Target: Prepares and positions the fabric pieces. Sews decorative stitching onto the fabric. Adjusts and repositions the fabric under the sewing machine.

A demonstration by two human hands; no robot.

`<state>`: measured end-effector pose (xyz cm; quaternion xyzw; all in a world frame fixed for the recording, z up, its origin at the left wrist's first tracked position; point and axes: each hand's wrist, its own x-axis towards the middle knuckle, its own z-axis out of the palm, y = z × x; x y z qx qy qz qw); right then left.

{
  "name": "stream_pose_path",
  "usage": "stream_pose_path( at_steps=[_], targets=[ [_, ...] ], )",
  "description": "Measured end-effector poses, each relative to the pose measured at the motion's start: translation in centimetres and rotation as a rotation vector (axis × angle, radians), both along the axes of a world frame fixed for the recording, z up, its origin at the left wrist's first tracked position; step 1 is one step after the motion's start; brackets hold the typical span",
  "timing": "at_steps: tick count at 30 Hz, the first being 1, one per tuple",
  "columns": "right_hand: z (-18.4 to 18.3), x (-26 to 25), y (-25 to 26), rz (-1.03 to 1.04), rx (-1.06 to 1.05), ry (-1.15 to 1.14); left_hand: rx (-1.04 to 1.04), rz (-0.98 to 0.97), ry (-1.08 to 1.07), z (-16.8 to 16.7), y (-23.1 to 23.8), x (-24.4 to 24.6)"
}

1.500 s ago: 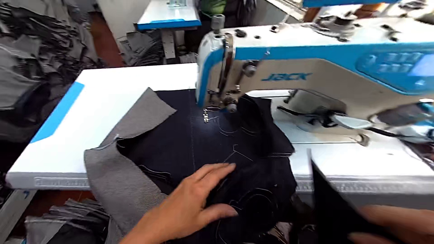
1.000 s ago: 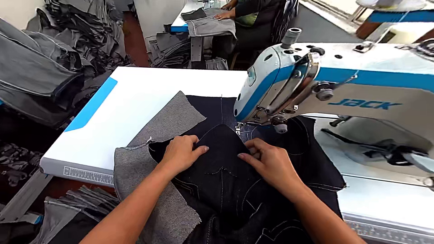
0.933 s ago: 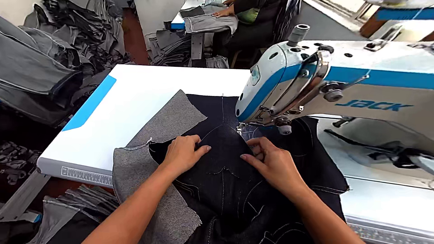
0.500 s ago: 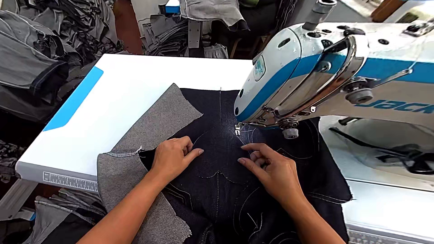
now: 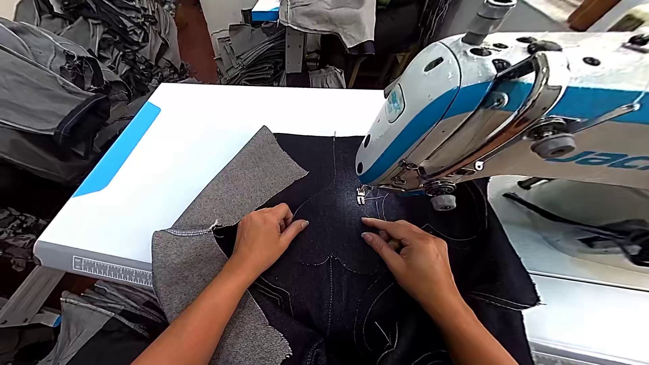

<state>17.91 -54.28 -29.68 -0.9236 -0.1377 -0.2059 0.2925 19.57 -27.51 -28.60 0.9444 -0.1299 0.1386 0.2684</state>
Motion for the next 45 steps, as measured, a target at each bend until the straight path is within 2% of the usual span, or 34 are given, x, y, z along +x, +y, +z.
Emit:
stream_pose_path(
  at_steps=[13, 17, 21, 24, 27, 30, 34, 36, 40, 45],
  targets=[
    [0.3, 0.1, 0.2, -0.008, -0.003, 0.014, -0.006, 0.004, -0.023, 0.0, -0.1, -0.1],
    [0.4, 0.0, 0.3, -0.015, 0.003, 0.031, 0.023, 0.000, -0.130, 0.4, -0.6, -0.2],
    [0.4, 0.1, 0.2, -0.006, -0.004, 0.036, 0.044, -0.229, -0.155, 2.8, -4.5, -0.2],
    [0.4, 0.0, 0.2, 0.001, -0.008, 0.019, -0.019, -0.389, -0.077, 1.9, -7.5, 0.9],
    [0.6, 0.0, 0.2, -0.009, 0.001, 0.014, 0.210, -0.453, 0.003, 0.4, -7.0, 1.5],
    [0.9, -0.6, 0.0, -0.064, 0.080, 0.058, 0.353, -0.479, 0.079, 0.5, -6.3, 1.6],
    [2.1, -1.5, -2.7, -0.130, 0.391, 0.166, 0.388, -0.470, 0.043, 0.2, -6.3, 1.6],
    [3.3, -2.6, -4.6, -0.153, 0.429, 0.143, 0.400, -0.463, 0.030, 0.2, -6.3, 1.6],
    [4.4, -4.6, -5.6, -0.173, 0.187, 0.027, 0.407, -0.454, 0.012, 0.0, -6.3, 1.5],
    [2.1, -3.6, -2.7, 0.109, -0.058, -0.060, 0.410, -0.469, 0.007, 0.0, -6.2, 1.5]
  ],
)
